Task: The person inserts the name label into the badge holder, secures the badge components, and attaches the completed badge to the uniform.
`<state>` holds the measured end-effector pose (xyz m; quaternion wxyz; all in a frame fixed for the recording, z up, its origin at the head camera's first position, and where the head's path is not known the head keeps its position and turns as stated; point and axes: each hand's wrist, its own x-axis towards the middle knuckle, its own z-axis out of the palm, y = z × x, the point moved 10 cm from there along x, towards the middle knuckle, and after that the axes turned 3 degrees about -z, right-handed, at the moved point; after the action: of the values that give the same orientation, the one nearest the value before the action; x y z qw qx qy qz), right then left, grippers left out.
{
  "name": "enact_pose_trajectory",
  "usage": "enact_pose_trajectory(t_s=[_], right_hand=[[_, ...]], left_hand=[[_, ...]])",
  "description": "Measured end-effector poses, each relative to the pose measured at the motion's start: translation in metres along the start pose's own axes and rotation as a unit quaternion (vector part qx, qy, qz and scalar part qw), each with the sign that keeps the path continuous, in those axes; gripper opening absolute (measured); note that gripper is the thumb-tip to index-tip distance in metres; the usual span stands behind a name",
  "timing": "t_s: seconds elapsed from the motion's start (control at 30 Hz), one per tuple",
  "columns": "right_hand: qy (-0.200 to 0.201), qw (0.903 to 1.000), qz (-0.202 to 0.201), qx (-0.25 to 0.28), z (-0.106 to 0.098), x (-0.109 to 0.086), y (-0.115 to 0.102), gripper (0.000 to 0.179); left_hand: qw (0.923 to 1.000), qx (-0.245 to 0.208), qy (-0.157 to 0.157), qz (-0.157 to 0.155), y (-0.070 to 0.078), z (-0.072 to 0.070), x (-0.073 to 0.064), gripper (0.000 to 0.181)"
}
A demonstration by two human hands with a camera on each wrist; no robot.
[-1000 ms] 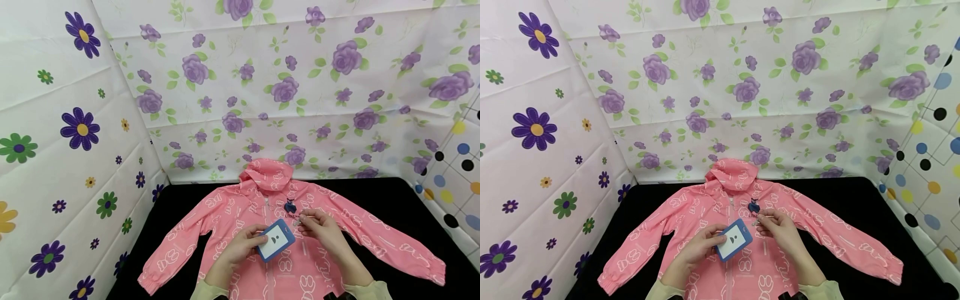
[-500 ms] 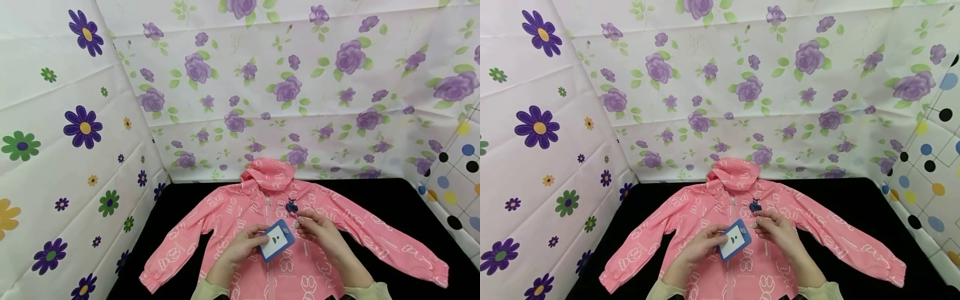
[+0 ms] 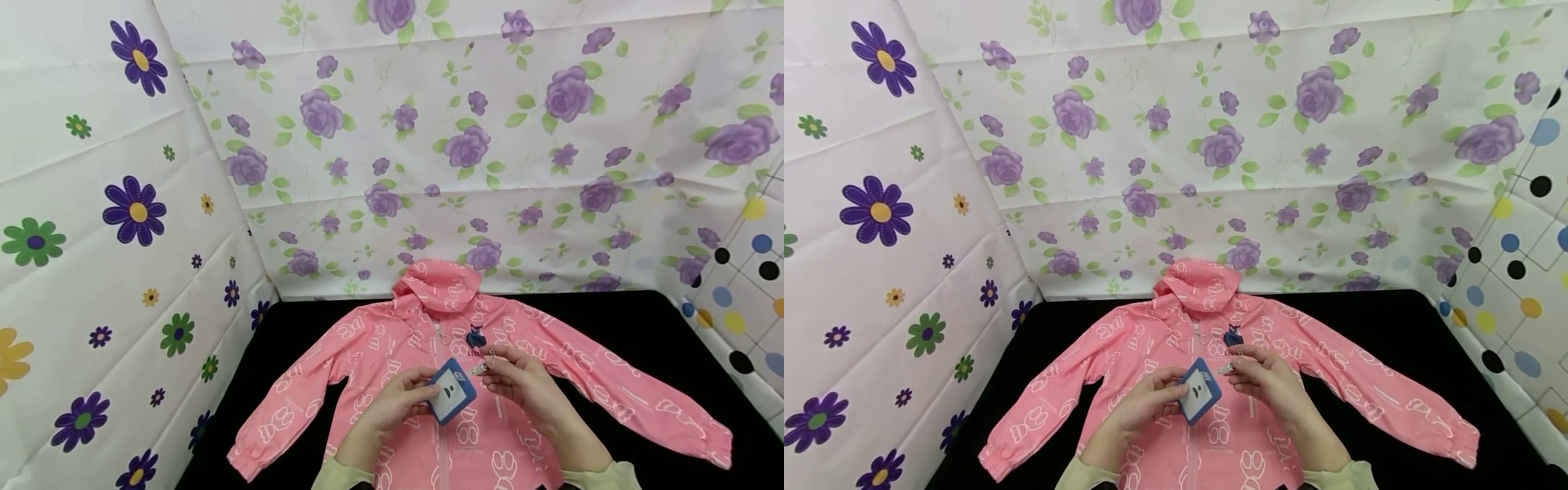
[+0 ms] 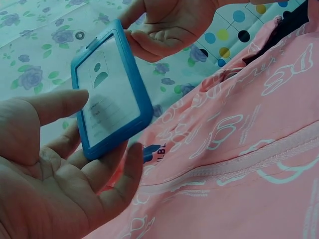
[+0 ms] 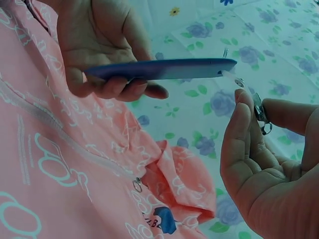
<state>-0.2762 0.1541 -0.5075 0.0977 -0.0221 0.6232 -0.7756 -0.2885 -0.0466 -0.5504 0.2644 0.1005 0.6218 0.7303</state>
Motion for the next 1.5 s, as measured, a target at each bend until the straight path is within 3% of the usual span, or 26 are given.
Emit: enact_pose_trajectory(t_s=[0.37,0.57,0.7,0.83,1.1,1.33,1.5], right_hand=[[-0.029,0.9992,-0.001,-0.029,0.006,-0.003,-0.001,0.048],[-0.047,0.9982,-0.001,-0.038,0.012,-0.005,-0.001,0.024],[-0.059,0.9974,-0.011,-0.041,0.015,-0.006,-0.001,0.011],[-0.063,0.9966,-0.023,-0.048,0.019,-0.004,0.000,0.007],[-0.074,0.9948,-0.030,-0.063,0.026,-0.004,0.004,0.007],[-0.070,0.9944,-0.018,-0.077,0.028,-0.007,0.005,0.015],[-0.072,0.9929,-0.025,-0.092,0.028,-0.007,0.002,0.027]], left_hand=[[0.9997,0.001,-0.003,0.022,0.006,-0.003,-0.002,0.039],[0.9997,0.010,0.011,0.018,0.007,-0.006,-0.002,0.041],[0.9986,0.042,0.012,0.029,0.012,-0.004,-0.003,0.043],[0.9959,0.071,-0.004,0.055,0.019,-0.001,-0.005,0.044],[0.9855,0.088,-0.080,0.122,0.028,0.012,-0.010,0.040],[0.9837,0.085,-0.098,0.125,0.031,0.018,-0.013,0.036],[0.9864,0.093,-0.087,0.105,0.029,0.017,-0.014,0.034]])
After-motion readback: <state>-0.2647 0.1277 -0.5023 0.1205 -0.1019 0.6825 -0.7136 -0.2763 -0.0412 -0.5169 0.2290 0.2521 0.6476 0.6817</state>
